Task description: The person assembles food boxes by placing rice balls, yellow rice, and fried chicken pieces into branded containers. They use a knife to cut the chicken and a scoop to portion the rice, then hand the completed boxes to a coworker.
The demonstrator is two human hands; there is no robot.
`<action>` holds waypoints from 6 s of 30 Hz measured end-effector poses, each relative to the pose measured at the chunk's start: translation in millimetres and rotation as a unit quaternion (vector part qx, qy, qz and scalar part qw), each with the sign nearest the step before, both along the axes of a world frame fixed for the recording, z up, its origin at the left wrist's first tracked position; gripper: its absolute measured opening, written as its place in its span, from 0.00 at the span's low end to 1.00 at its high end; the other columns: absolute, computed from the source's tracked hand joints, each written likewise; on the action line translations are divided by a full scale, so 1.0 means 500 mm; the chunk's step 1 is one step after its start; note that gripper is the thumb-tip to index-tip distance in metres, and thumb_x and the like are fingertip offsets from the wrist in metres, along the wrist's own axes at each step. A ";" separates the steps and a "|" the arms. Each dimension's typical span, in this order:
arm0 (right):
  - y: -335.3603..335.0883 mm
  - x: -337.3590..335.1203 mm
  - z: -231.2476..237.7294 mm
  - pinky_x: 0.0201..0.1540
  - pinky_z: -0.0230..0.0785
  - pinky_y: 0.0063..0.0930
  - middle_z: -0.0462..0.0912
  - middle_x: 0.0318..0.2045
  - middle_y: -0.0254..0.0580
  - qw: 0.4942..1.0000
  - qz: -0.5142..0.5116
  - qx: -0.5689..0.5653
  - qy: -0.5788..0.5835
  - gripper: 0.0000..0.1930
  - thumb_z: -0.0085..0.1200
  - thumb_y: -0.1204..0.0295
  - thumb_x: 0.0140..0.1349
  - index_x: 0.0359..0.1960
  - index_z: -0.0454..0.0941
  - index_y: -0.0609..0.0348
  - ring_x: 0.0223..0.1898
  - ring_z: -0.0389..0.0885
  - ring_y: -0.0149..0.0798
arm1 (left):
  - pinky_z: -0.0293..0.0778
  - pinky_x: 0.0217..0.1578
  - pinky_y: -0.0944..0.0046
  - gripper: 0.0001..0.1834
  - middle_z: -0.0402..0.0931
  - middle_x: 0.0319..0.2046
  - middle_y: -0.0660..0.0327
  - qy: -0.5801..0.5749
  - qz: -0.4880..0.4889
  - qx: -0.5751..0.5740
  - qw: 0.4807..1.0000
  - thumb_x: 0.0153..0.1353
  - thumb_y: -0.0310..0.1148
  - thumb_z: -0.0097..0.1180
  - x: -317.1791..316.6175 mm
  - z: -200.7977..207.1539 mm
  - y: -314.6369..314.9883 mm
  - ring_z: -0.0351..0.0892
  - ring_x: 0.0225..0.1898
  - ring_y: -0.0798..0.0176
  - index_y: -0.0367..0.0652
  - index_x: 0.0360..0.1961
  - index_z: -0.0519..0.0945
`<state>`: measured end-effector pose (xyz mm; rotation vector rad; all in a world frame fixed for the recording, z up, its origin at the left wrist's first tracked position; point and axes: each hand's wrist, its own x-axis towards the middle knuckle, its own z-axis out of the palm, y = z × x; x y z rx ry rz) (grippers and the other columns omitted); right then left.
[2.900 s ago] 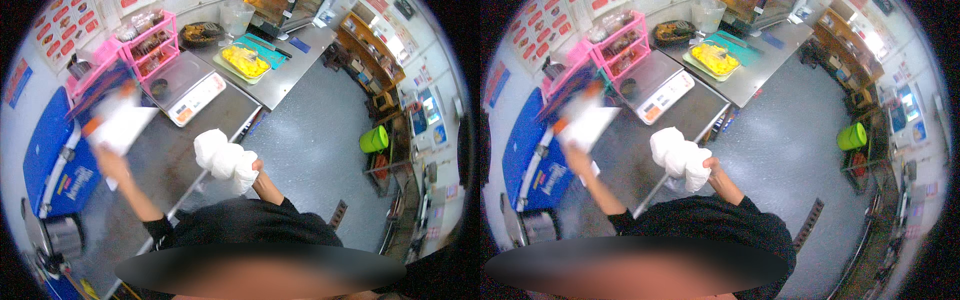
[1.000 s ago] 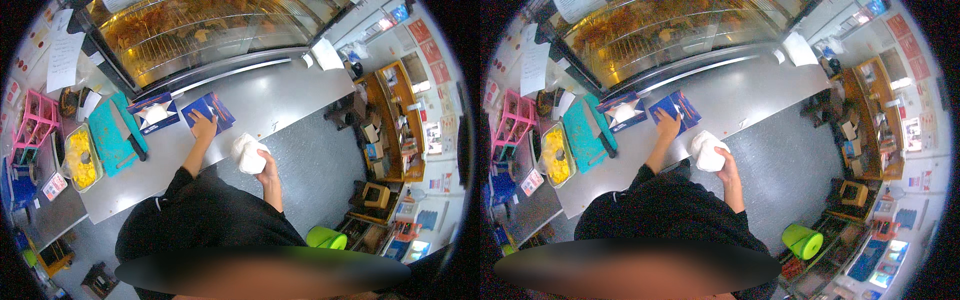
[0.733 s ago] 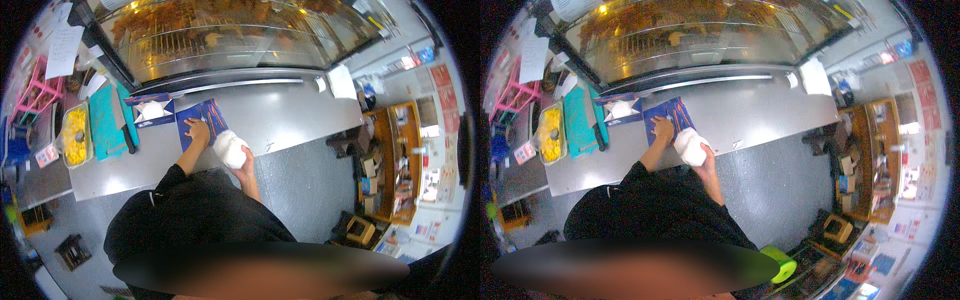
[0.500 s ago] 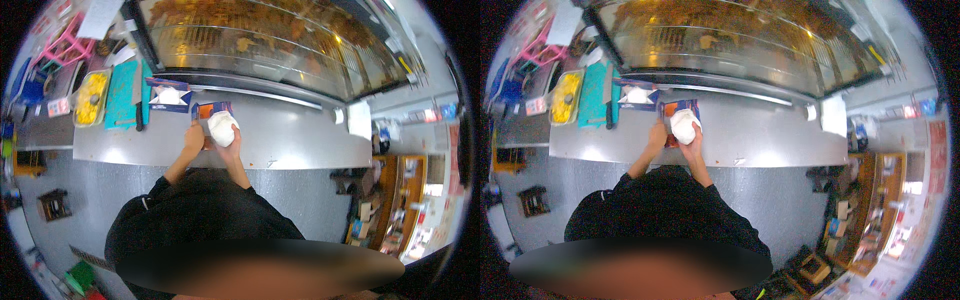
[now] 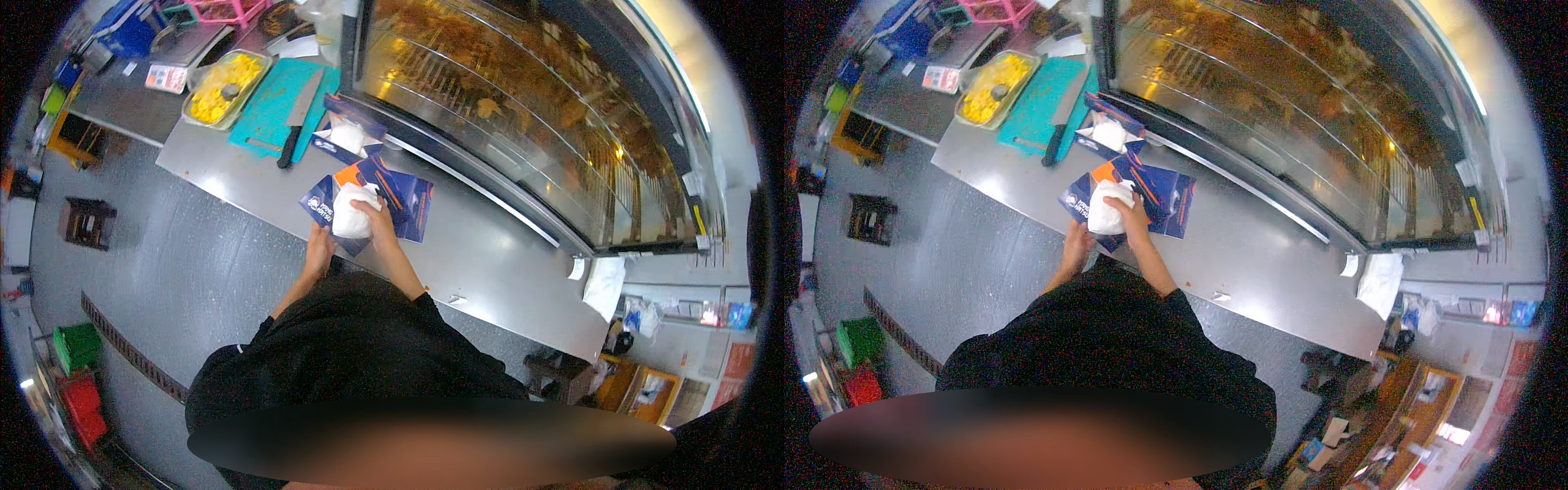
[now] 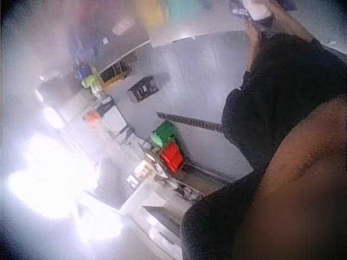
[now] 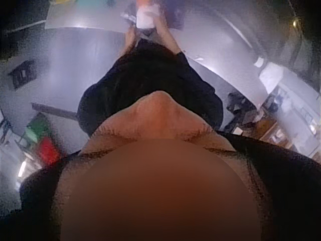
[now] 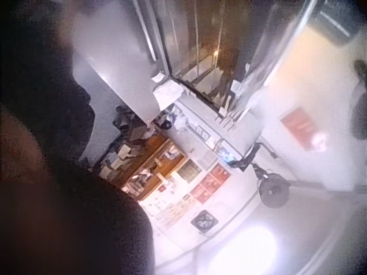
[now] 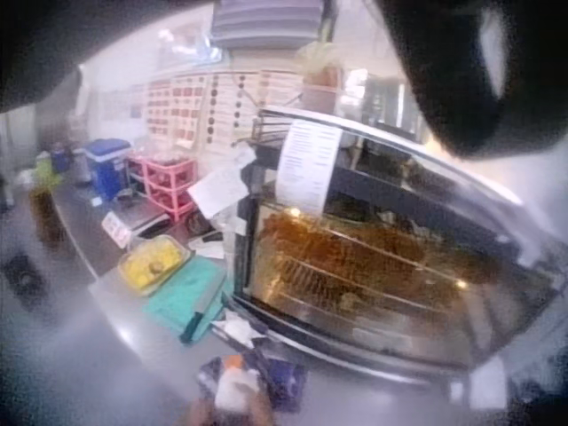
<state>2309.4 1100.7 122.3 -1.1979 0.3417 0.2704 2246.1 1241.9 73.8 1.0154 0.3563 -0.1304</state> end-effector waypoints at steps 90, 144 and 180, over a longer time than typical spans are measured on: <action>-0.254 -0.072 -0.059 0.39 0.70 0.39 0.81 0.33 0.55 0.841 -0.107 -0.500 -0.177 0.22 0.63 0.60 0.52 0.41 0.72 0.63 0.35 0.81 0.51 | 0.54 0.60 0.41 0.27 0.50 0.66 0.50 -0.235 -0.045 0.755 0.611 0.55 0.25 0.47 0.022 -0.071 -0.326 0.47 0.68 0.46 0.45 0.59 0.65; -0.281 -0.053 0.144 0.42 0.71 0.45 0.82 0.34 0.52 0.688 0.179 -0.704 0.012 0.19 0.47 0.54 0.61 0.38 0.81 0.56 0.39 0.80 0.52 | 0.76 0.28 0.52 0.16 0.80 0.29 0.54 -0.165 -0.094 0.757 0.625 0.63 0.35 0.42 0.365 0.060 0.365 0.81 0.29 0.49 0.44 0.50 0.70; 0.437 0.232 0.181 0.48 0.66 0.33 0.71 0.52 0.36 0.904 -0.287 0.313 -0.052 0.23 0.41 0.52 0.67 0.59 0.63 0.49 0.50 0.69 0.36 | 0.71 0.25 0.64 0.08 0.78 0.27 0.59 -0.367 -0.249 0.485 0.754 0.54 0.32 0.59 0.374 0.323 0.370 0.76 0.23 0.62 0.43 0.33 0.75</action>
